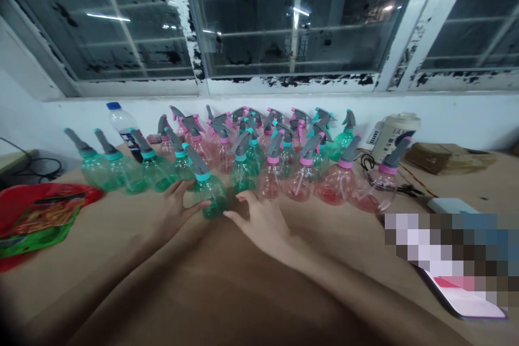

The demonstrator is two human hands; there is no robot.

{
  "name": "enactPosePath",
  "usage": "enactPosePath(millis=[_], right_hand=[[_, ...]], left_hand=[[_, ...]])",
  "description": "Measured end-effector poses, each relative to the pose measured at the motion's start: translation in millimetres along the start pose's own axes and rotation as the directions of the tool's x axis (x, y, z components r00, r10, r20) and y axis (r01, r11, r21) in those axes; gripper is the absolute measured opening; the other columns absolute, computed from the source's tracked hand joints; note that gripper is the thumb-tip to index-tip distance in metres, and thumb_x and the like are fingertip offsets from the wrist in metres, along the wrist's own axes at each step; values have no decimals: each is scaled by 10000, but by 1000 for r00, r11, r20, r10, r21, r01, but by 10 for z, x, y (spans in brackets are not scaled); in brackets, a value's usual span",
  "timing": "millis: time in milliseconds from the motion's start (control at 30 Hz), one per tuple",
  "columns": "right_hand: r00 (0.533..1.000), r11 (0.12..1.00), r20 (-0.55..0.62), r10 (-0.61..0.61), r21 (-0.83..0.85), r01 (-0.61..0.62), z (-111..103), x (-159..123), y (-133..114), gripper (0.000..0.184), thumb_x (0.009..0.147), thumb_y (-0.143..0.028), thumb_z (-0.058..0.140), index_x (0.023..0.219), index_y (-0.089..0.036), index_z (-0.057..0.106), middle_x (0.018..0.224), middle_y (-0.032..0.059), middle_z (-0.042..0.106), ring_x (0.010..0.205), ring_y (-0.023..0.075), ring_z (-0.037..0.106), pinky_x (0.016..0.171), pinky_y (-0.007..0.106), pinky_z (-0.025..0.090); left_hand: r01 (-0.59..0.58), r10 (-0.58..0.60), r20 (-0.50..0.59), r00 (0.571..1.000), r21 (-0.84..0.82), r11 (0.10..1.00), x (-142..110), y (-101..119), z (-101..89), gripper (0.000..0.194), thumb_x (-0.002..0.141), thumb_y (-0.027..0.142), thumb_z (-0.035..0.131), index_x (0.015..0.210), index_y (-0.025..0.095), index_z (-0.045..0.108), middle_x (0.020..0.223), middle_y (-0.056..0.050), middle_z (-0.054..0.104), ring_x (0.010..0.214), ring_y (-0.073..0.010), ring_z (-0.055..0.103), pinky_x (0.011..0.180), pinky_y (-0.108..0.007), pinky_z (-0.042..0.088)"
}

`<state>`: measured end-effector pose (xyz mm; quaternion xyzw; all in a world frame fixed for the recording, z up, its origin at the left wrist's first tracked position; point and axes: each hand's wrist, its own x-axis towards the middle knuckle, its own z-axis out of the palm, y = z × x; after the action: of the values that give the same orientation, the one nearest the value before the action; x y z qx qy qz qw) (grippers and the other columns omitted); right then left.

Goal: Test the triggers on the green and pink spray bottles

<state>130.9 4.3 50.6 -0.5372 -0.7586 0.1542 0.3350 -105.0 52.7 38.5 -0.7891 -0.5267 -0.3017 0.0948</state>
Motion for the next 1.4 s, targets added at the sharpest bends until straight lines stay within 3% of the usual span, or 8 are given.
enactPosePath(millis=[200,367,533,700,833,1133,1300,1400], right_hand=[[998,997,-30,63,-50,-64,-137,374,111,396,829,-455,545,1118,-192,610,900,90,710,834,263,664,749,390,493],[992,991,-70,105,-74,-110,-70,592,88,595,809,-471,560,1274,-102,509,1142,190,628,1015,337,612,825,456,476],[987,987,-97,130,-79,-138,32,713,35,742,815,-466,547,1379,-25,351,1300,253,504,1105,360,556,858,465,468],[976,977,-119,181,-89,-192,81,861,-23,803,814,-543,521,1381,-11,323,1234,264,556,1075,375,574,827,468,476],[972,969,-118,203,-116,-216,123,952,-42,630,829,-466,556,1273,-34,443,1160,241,597,1038,366,600,809,447,480],[987,981,-65,148,-119,-155,33,702,-18,456,833,-372,593,1186,-99,496,1182,210,574,1015,360,606,793,474,476],[999,1000,18,30,-5,-30,-87,387,169,494,793,-414,643,1184,-138,523,1155,146,623,1051,292,595,825,410,490],[998,996,57,-31,81,27,-200,179,294,470,791,-396,649,1207,-221,520,1095,82,663,991,263,624,792,418,508]], left_hand=[[3,2,-27,1000,201,980,203,34,-1,500,766,487,664,1139,171,557,1007,-103,534,977,-288,532,870,-418,455],[26,-34,28,999,249,968,374,78,-12,390,826,473,589,1073,171,595,979,-98,511,996,-289,510,895,-414,434],[98,-142,179,974,237,967,546,110,-79,484,859,462,529,1230,152,528,981,-109,528,1073,-329,495,922,-422,393],[122,-174,307,936,180,976,668,32,-90,558,843,509,521,1288,176,471,854,-100,614,861,-321,625,726,-376,454],[120,-159,363,918,127,985,705,-32,-79,589,852,505,499,1323,162,410,654,-37,618,732,-296,650,618,-323,431],[183,-203,335,920,90,979,610,112,-107,587,858,401,504,1361,149,339,722,-25,661,773,-265,660,677,-310,434],[231,-240,319,917,67,971,385,298,-330,458,846,423,504,1236,181,503,792,-44,671,727,-267,653,637,-339,458],[185,-152,385,910,-49,981,158,431,-322,487,789,486,570,1189,208,554,963,-68,674,904,-283,637,746,-379,498]])
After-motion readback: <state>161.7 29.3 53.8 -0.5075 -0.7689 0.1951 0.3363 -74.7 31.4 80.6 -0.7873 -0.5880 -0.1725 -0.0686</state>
